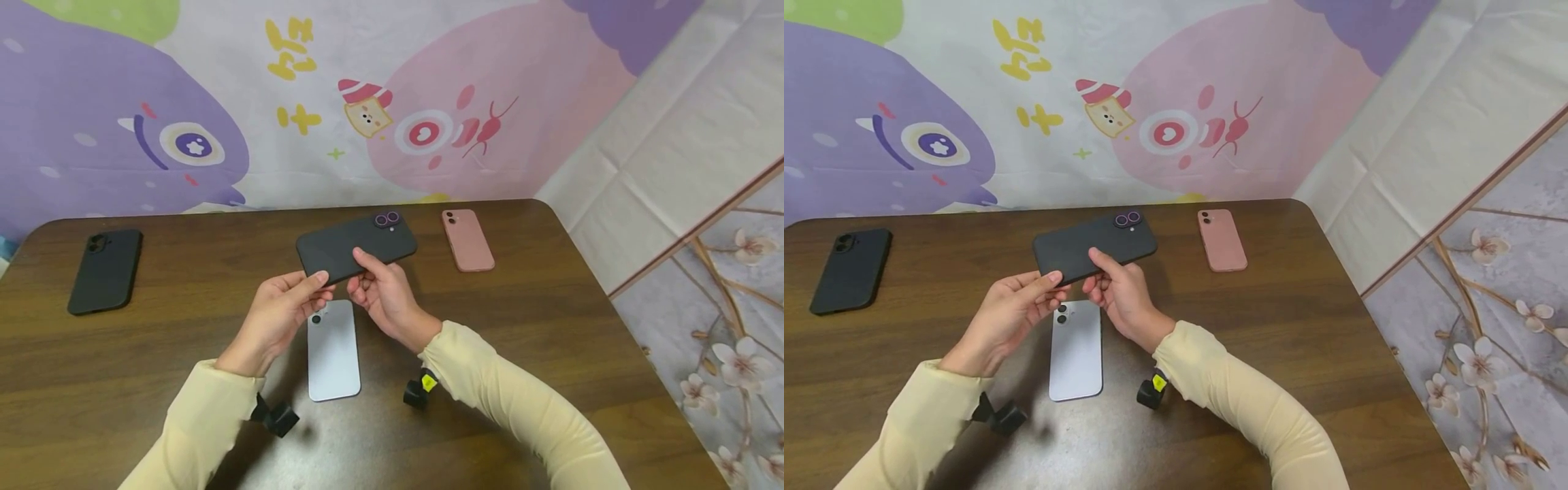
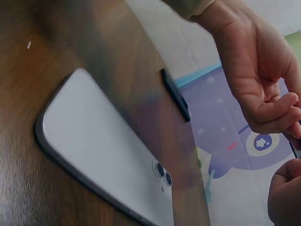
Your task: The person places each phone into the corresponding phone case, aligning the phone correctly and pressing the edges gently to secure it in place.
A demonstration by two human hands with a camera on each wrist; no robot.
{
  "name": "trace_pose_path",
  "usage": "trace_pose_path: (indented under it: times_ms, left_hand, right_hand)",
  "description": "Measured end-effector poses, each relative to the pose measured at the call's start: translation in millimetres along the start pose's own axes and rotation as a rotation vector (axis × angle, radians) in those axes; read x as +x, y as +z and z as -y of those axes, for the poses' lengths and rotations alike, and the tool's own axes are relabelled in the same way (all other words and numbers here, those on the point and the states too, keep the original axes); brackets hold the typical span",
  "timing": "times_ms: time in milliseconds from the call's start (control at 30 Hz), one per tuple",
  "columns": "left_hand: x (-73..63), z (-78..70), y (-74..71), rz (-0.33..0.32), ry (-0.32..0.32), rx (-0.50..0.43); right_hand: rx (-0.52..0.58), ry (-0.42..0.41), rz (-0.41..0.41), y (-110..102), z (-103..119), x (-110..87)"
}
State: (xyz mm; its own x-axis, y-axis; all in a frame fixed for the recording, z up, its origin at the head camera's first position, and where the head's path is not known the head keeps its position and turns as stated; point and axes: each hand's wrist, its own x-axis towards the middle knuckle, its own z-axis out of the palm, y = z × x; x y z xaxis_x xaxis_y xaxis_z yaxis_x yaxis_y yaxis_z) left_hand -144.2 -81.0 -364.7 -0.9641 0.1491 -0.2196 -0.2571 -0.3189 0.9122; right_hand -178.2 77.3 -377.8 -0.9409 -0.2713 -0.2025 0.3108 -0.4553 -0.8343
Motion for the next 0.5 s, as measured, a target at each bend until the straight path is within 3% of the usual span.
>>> trace_pose_path:
  times_ms: [267, 500]
  left_hand:
    - [-0.2, 2.8, -2.1, 0.022, -0.01, 0.029]
    - [-0.3, 6.0, -2.7, 0.099, -0.031, 0.027]
  right_hand:
    - [-0.007, -0.002, 0.01, -2.0, 2.3, -0.6]
    - [-0.013, -0.024, 0.028, -6.2, 5.4, 0.9]
